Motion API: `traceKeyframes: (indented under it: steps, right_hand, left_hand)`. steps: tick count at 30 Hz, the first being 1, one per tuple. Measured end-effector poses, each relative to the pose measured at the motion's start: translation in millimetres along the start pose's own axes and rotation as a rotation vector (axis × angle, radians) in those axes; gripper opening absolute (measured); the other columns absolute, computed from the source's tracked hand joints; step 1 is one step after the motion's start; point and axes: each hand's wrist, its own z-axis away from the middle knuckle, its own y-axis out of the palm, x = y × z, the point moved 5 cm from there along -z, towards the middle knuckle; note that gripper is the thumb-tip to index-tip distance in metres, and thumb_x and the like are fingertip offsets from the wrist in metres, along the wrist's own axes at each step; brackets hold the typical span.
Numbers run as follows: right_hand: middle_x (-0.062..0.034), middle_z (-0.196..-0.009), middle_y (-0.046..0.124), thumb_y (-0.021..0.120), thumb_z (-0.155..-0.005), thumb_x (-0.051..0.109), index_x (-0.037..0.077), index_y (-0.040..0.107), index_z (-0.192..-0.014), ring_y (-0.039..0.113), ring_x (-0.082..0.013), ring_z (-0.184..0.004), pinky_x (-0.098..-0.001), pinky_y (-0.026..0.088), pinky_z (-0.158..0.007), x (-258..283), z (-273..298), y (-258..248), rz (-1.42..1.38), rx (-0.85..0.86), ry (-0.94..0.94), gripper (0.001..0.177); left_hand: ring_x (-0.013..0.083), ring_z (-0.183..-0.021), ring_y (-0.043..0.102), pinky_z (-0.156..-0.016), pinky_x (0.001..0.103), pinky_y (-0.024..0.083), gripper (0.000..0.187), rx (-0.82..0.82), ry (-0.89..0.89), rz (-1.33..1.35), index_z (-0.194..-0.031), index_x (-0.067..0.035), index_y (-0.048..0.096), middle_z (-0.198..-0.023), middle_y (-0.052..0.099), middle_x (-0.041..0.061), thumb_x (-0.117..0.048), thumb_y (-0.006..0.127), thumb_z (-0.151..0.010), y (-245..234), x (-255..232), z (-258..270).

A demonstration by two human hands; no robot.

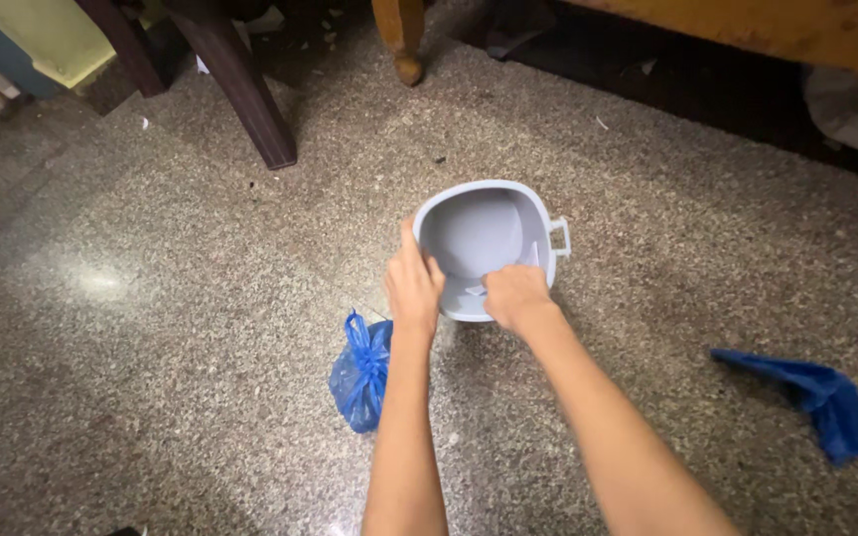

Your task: The person removes a blue plastic bag containing debris from a small grey trash bin, ties the bag closed on the floor, and then wipes the inside of the bin with a white paper towel.

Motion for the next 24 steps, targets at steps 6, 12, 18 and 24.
traceKeyframes:
  steps: [6,12,18,24]
  right_hand:
    - [-0.0157,-0.1,0.076,0.059,-0.087,0.024,0.016,0.079,-0.102,0.074,-0.0319,-0.099,-0.0461,0.056,-0.088,-22.7,1.0,-15.9,0.035,-0.015,-0.021,0.026]
    - [-0.0151,-0.102,0.076,0.057,-0.087,0.026,0.021,0.08,-0.101,0.073,-0.0319,-0.101,-0.0474,0.055,-0.09,-43.7,-12.1,-23.2,-0.034,-0.01,0.026,0.028]
    - [-0.0126,-0.109,0.076,0.056,-0.084,0.026,0.029,0.08,-0.11,0.072,-0.0306,-0.104,-0.0452,0.055,-0.093,-50.9,-34.6,-47.8,-0.06,-0.009,-0.028,0.035]
    - [-0.0109,-0.118,0.074,0.051,-0.087,0.026,0.033,0.079,-0.114,0.07,-0.0297,-0.112,-0.0446,0.054,-0.097,-61.8,-68.5,-57.2,-0.1,0.065,0.018,0.039]
  left_hand:
    - [0.0497,-0.078,0.067,-0.068,0.058,0.05,0.057,0.009,-0.007,0.0,-0.141,-0.012,0.05,-0.079,0.068,0.029,-0.002,0.061,-0.085,23.5,-5.4,-15.7]
    - [0.0509,-0.082,0.068,-0.07,0.059,0.052,0.059,0.067,-0.042,-0.106,-0.14,-0.014,0.051,-0.087,0.07,0.029,-0.007,0.065,-0.084,54.5,-0.7,-44.9]
    - [0.0498,-0.093,0.068,-0.081,0.058,0.053,0.054,0.169,-0.137,-0.173,-0.139,-0.012,0.052,-0.094,0.071,0.03,-0.006,0.063,-0.086,67.7,-2.7,-76.9]
    - [0.0458,-0.108,0.067,-0.092,0.054,0.053,0.058,0.284,-0.297,-0.271,-0.14,-0.019,0.052,-0.109,0.071,0.026,-0.008,0.068,-0.086,84.7,5.6,-103.8]
